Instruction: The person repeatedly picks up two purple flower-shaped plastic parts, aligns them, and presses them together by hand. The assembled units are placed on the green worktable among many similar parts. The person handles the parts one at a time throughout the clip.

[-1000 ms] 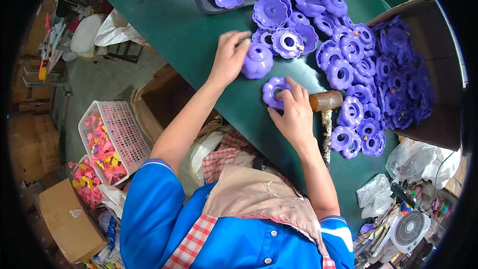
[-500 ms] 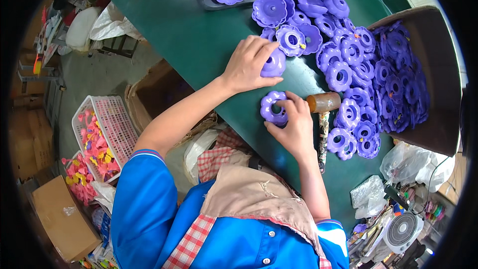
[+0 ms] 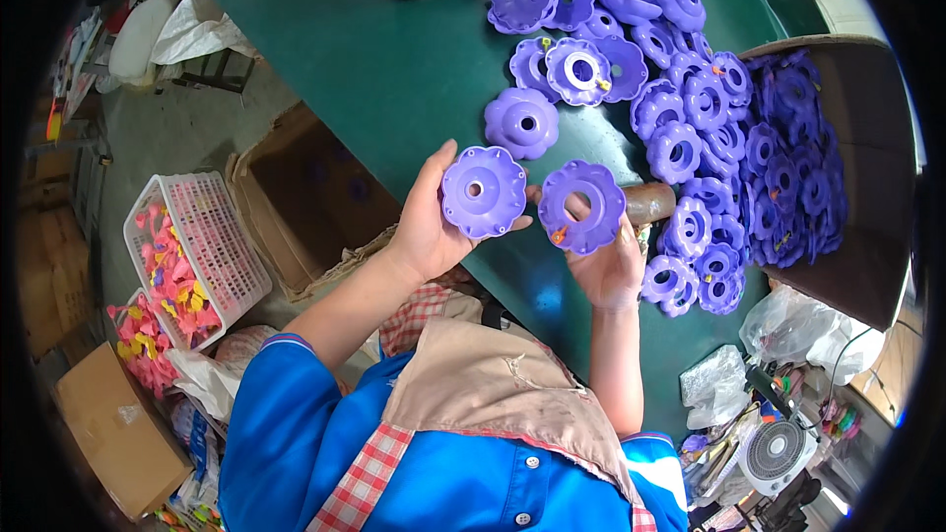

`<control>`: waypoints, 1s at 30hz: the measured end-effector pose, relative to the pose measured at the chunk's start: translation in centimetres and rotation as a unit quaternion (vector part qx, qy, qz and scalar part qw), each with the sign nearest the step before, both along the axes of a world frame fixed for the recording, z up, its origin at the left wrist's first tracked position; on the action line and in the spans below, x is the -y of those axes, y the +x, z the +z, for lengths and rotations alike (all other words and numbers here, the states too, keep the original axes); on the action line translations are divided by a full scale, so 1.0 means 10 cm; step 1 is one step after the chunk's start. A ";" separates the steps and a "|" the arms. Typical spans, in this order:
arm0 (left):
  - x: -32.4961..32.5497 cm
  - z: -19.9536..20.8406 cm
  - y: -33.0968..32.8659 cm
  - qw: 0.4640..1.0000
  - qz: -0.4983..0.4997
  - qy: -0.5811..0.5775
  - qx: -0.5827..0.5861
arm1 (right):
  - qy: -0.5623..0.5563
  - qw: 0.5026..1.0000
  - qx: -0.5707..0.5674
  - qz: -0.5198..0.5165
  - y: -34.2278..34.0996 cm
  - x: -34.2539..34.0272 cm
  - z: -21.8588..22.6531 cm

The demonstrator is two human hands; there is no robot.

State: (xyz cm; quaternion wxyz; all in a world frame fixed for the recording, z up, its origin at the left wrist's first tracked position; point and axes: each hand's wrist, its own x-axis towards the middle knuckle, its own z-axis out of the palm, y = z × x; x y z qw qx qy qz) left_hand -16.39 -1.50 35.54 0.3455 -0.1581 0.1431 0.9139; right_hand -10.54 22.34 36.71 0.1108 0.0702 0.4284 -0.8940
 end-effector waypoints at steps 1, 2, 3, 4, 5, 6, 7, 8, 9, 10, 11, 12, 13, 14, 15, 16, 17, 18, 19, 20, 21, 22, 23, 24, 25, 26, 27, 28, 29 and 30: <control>0.00 0.03 0.02 1.000 0.001 -0.020 -0.010 | 0.005 1.000 -0.022 -0.002 0.01 0.00 0.01; -0.01 0.07 0.03 0.999 0.002 -0.039 -0.020 | 0.009 0.999 -0.043 -0.005 0.03 0.00 0.02; -0.02 0.12 0.04 0.998 0.000 -0.059 -0.032 | 0.032 0.998 -0.051 -0.010 0.04 0.00 0.03; -0.02 0.15 0.04 0.994 -0.008 -0.095 -0.060 | 0.054 0.997 -0.059 -0.016 0.06 0.01 0.04; -0.02 0.18 0.05 0.987 -0.016 -0.130 -0.088 | 0.076 0.995 -0.067 -0.021 0.08 0.02 0.05; -0.02 0.19 0.05 0.979 -0.024 -0.165 -0.117 | 0.115 0.991 -0.065 -0.025 0.07 0.07 0.17; -0.02 0.19 0.05 0.982 -0.026 -0.140 -0.123 | 0.128 0.988 -0.081 -0.030 0.08 0.08 0.17; 0.01 0.19 0.05 0.985 -0.027 -0.114 -0.129 | 0.141 0.985 -0.097 -0.034 0.08 0.08 0.18; 0.02 0.18 0.06 0.986 -0.028 -0.089 -0.135 | 0.154 0.981 -0.113 -0.038 0.09 0.08 0.18; 0.01 0.20 0.06 0.985 -0.030 -0.091 -0.141 | 0.166 0.979 -0.115 -0.042 0.10 0.08 0.20; 0.01 0.22 0.07 0.984 -0.031 -0.094 -0.148 | 0.166 0.977 -0.121 -0.048 0.11 0.07 0.20; 0.00 0.25 0.08 0.983 -0.032 -0.097 -0.153 | 0.166 0.976 -0.127 -0.054 0.11 0.07 0.19; 0.00 0.27 0.10 0.979 -0.032 -0.112 -0.168 | 0.165 0.975 -0.134 -0.060 0.12 0.07 0.18; -0.01 0.28 0.12 0.975 -0.032 -0.127 -0.182 | 0.164 0.975 -0.137 -0.061 0.13 0.07 0.18; -0.02 0.29 0.13 0.970 -0.031 -0.141 -0.196 | 0.163 0.974 -0.141 -0.061 0.14 0.07 0.17; -0.04 0.31 0.16 0.969 -0.029 -0.146 -0.197 | 0.162 0.974 -0.145 -0.062 0.15 0.08 0.17; -0.05 0.32 0.18 0.969 -0.026 -0.150 -0.197 | 0.163 0.974 -0.148 -0.059 0.16 0.08 0.18; -0.07 0.33 0.20 0.968 -0.024 -0.154 -0.197 | 0.164 0.973 -0.150 -0.057 0.17 0.09 0.18; -0.08 0.35 0.21 0.964 -0.026 -0.171 -0.204 | 0.164 0.973 -0.152 -0.055 0.19 0.09 0.18; -0.08 0.38 0.21 0.959 -0.027 -0.188 -0.210 | 0.165 0.973 -0.150 -0.053 0.20 0.10 0.19; -0.09 0.41 0.22 0.954 -0.028 -0.204 -0.216 | 0.165 0.974 -0.147 -0.053 0.21 0.10 0.18; -0.09 0.43 0.22 0.951 -0.026 -0.213 -0.224 | 0.166 0.974 -0.145 -0.052 0.22 0.11 0.18; -0.10 0.45 0.23 0.947 -0.024 -0.221 -0.231 | 0.165 0.974 -0.145 -0.052 0.23 0.12 0.19; -0.10 0.46 0.24 0.943 -0.021 -0.230 -0.239 | 0.164 0.974 -0.145 -0.051 0.24 0.12 0.20; -0.10 0.48 0.25 0.940 -0.017 -0.239 -0.244 | 0.163 0.975 -0.146 -0.050 0.24 0.13 0.21; -0.11 0.51 0.26 0.936 -0.013 -0.248 -0.249 | 0.168 0.973 -0.154 -0.043 0.24 0.13 0.22; -0.12 0.52 0.27 0.932 -0.010 -0.258 -0.254 | 0.172 0.971 -0.163 -0.036 0.23 0.14 0.23; -0.12 0.52 0.27 0.923 -0.008 -0.272 -0.273 | 0.177 0.969 -0.172 -0.030 0.23 0.15 0.24; -0.12 0.52 0.28 0.912 -0.007 -0.287 -0.292 | 0.190 0.966 -0.173 -0.022 0.23 0.16 0.27; -0.11 0.51 0.29 0.901 -0.005 -0.303 -0.310 | 0.201 0.964 -0.175 -0.012 0.24 0.18 0.30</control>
